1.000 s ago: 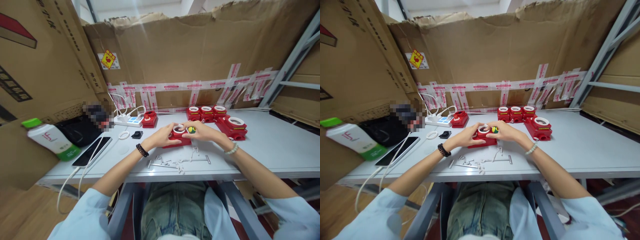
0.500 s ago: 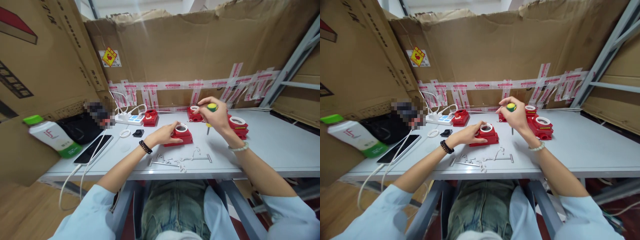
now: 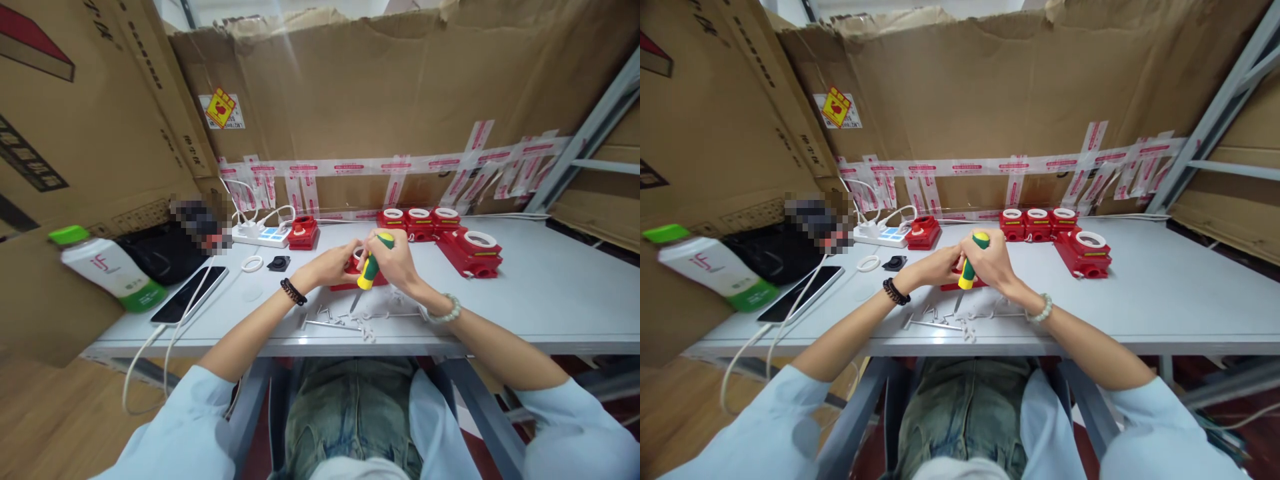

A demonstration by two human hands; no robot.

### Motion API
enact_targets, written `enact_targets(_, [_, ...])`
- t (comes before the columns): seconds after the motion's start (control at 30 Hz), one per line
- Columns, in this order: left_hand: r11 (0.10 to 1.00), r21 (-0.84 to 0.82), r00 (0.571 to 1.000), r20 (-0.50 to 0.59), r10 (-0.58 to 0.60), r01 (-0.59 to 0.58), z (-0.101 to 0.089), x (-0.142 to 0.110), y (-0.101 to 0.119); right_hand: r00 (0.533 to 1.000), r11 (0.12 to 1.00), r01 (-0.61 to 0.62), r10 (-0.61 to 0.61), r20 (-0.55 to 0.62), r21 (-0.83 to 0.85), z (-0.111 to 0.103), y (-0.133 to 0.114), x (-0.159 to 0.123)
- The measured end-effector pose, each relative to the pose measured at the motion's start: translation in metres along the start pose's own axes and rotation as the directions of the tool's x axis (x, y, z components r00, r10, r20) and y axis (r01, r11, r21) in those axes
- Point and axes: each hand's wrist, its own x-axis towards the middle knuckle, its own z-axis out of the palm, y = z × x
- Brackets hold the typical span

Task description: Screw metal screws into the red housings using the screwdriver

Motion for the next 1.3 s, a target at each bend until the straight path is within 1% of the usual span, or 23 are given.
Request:
enact_targets(0.2, [1.000,0.001,1.000,-0.011,0.006,-0.006,0.002,0.000,-0.002,1.000,0.999,0.015,-0.015,0.011,-0.034,0.003,0.004,-0.003])
enact_targets(0.3, [1.000,0.022,1.000,-0.001,-0.005,0.005,0.002,0.000,-0.002,1.000,0.999,0.023,-0.023,-0.002,-0.043,0.003,0.005,-0.003])
enact_targets(0.47, [1.000,0.008,1.000,-0.002,-0.004,0.004,0.001,0.000,-0.001,0.999,0.999,0.017,-0.019,-0.035,-0.035,0.002,0.006,-0.001])
enact_targets(0.57, [1.000,0.008,1.000,0.002,-0.005,0.005,0.000,-0.001,-0.001,0.999,0.999,0.017,-0.018,-0.033,-0.029,0.002,0.006,-0.001])
enact_targets(0.8, [1.000,0.012,1.000,0.012,-0.001,0.001,-0.001,-0.001,0.001,0.997,0.999,0.051,-0.050,-0.052,0.015,-0.003,-0.005,0.001])
enact_targets(0.93, [1.000,0.010,1.000,0.023,-0.005,0.005,-0.004,-0.002,0.005,0.988,0.993,0.118,-0.115,-0.103,0.018,-0.015,-0.014,0.008])
enact_targets(1.0, [1.000,-0.019,1.000,0.024,-0.006,0.006,-0.005,-0.003,0.006,0.969,0.984,0.178,-0.178,-0.169,-0.012,-0.025,-0.019,0.014])
enact_targets(1.07, [0.999,-0.045,1.000,0.018,0.001,0.000,-0.006,-0.004,0.006,0.939,0.974,0.226,-0.227,-0.257,-0.037,-0.038,-0.023,0.023])
enact_targets(1.13, [0.999,-0.051,1.000,0.016,-0.003,0.003,-0.006,-0.005,0.006,0.894,0.962,0.268,-0.269,-0.359,-0.052,-0.052,-0.023,0.033])
enact_targets(1.17, [0.999,-0.047,1.000,0.020,-0.013,0.014,-0.006,-0.005,0.006,0.877,0.961,0.270,-0.273,-0.395,-0.065,-0.058,-0.022,0.039])
enact_targets(1.23, [0.998,-0.040,0.999,0.035,-0.036,0.037,-0.006,-0.005,0.006,0.829,0.957,0.278,-0.282,-0.483,-0.083,-0.069,-0.015,0.052])
enact_targets(1.3, [0.998,-0.041,0.998,0.041,-0.046,0.047,-0.007,-0.005,0.006,0.809,0.964,0.254,-0.255,-0.530,-0.076,-0.077,-0.005,0.064])
